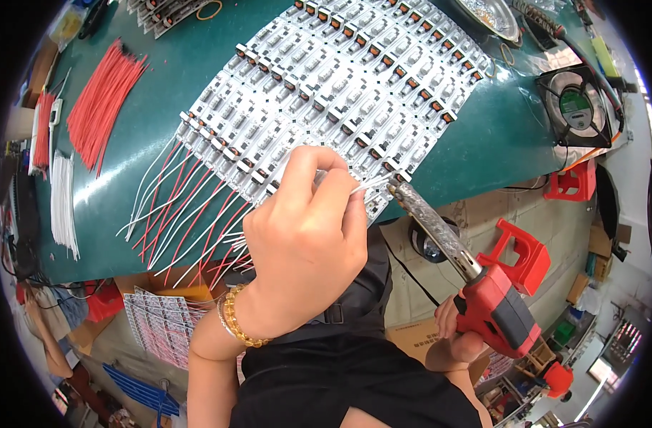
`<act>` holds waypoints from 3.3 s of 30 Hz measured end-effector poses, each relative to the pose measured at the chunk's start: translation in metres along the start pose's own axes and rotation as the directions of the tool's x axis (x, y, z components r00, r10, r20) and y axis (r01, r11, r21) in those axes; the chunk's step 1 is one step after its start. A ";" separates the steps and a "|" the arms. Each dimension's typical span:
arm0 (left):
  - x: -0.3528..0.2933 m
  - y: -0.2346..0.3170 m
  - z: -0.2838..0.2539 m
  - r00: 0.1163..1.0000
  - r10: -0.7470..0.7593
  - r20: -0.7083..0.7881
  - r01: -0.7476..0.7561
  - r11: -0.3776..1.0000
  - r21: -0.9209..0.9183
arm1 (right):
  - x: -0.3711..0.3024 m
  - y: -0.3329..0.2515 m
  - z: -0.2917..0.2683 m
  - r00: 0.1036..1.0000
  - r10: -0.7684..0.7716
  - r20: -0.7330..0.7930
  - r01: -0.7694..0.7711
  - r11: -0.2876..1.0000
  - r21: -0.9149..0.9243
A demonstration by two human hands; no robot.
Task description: The person solders red and white wires onto circuit boards using a soldering iron and stacks a completed board onto a pile.
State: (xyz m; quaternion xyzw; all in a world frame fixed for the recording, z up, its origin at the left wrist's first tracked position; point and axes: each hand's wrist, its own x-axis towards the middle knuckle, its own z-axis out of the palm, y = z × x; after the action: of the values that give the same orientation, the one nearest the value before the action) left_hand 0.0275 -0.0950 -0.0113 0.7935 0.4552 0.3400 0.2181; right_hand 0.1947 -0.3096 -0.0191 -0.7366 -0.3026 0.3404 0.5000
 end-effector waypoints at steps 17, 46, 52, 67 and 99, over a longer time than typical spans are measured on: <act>-0.003 0.001 0.004 1.000 0.013 -0.008 -0.013 1.000 0.021 | 0.017 -0.002 -0.003 0.905 -0.253 0.341 0.141 0.937 0.320; 0.000 -0.007 -0.004 0.998 0.044 0.053 -0.051 0.988 0.144 | 0.029 0.003 0.001 0.900 -0.135 0.413 -0.134 0.818 0.560; 0.005 -0.007 -0.006 0.998 0.039 0.059 -0.047 0.988 0.145 | 0.008 0.011 -0.030 0.934 0.066 0.350 -0.059 0.998 -0.030; 0.003 -0.007 -0.004 0.998 0.053 0.041 -0.058 0.988 0.146 | 0.024 -0.018 0.012 0.979 -0.010 0.205 -0.056 0.948 0.314; 0.010 -0.019 -0.008 0.999 0.023 -0.037 -0.020 0.996 0.086 | 0.035 -0.024 0.020 0.972 0.004 0.236 -0.066 0.965 0.254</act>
State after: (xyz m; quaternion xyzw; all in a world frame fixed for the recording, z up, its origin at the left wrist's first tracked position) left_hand 0.0143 -0.0764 -0.0147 0.8003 0.4650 0.3376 0.1713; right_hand 0.1971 -0.2637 -0.0092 -0.6247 -0.2988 0.4703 0.5471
